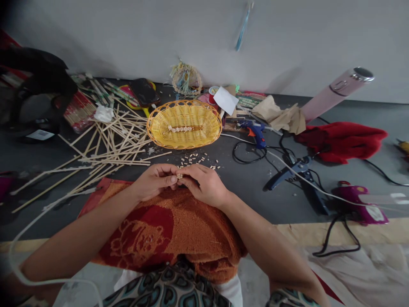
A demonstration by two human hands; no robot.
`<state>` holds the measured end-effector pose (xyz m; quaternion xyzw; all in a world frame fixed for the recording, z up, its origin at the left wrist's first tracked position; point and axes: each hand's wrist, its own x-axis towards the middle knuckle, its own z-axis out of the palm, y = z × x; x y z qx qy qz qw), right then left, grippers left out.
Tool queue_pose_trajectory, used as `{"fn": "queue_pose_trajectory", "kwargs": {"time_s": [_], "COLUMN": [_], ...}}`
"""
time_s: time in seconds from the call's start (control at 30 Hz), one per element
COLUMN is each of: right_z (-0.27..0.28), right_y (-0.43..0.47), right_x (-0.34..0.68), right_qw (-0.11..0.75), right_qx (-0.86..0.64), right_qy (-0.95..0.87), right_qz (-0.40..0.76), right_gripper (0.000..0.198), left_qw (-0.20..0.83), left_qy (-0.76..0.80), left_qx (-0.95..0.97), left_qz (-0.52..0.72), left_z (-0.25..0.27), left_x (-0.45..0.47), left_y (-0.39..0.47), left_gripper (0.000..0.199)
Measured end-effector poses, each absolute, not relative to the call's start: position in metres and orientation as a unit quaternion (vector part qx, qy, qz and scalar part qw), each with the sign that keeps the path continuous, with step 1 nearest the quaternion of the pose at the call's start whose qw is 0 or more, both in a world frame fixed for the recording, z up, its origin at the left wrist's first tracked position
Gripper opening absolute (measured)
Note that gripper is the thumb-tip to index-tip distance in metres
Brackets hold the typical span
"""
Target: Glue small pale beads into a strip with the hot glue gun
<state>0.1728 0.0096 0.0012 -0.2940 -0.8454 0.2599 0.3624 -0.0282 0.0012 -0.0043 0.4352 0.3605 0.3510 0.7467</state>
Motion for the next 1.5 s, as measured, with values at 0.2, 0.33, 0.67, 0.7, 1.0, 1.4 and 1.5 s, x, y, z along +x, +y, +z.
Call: {"fn": "queue_pose_trajectory", "kwargs": {"time_s": [0.2, 0.33, 0.67, 0.7, 1.0, 1.4, 1.5], "right_z": [0.0007, -0.0001, 0.0012, 0.0009, 0.0001, 0.0002, 0.0008], "right_y": [0.01, 0.0102, 0.0104, 0.0104, 0.0098, 0.0099, 0.0093], "right_x": [0.1735, 0.1739, 0.1739, 0.1737, 0.1733, 0.1739, 0.1736], "right_qw": [0.363, 0.354, 0.348, 0.35, 0.371, 0.372, 0.371], "right_qx": [-0.294, -0.295, -0.29, -0.289, -0.299, -0.296, -0.288], "right_qy": [-0.846, -0.849, -0.856, -0.856, -0.846, -0.849, -0.851], "right_qz": [0.258, 0.256, 0.25, 0.249, 0.238, 0.231, 0.234], "right_gripper": [0.022, 0.023, 0.025, 0.025, 0.022, 0.022, 0.021], "left_qw": [0.745, 0.739, 0.736, 0.737, 0.74, 0.733, 0.727], "left_qy": [0.357, 0.359, 0.363, 0.362, 0.364, 0.366, 0.372], "left_qx": [0.44, 0.448, 0.452, 0.45, 0.437, 0.445, 0.454], "left_qz": [0.352, 0.354, 0.349, 0.35, 0.36, 0.36, 0.356], "left_z": [-0.0048, -0.0056, -0.0047, -0.0046, -0.0061, -0.0017, -0.0005], "left_x": [-0.0284, -0.0283, -0.0283, -0.0282, -0.0273, -0.0268, -0.0268], "left_y": [0.0012, 0.0013, 0.0001, 0.0, -0.0003, -0.0003, -0.0011], "left_gripper": [0.023, 0.024, 0.022, 0.022, 0.024, 0.023, 0.022]}}
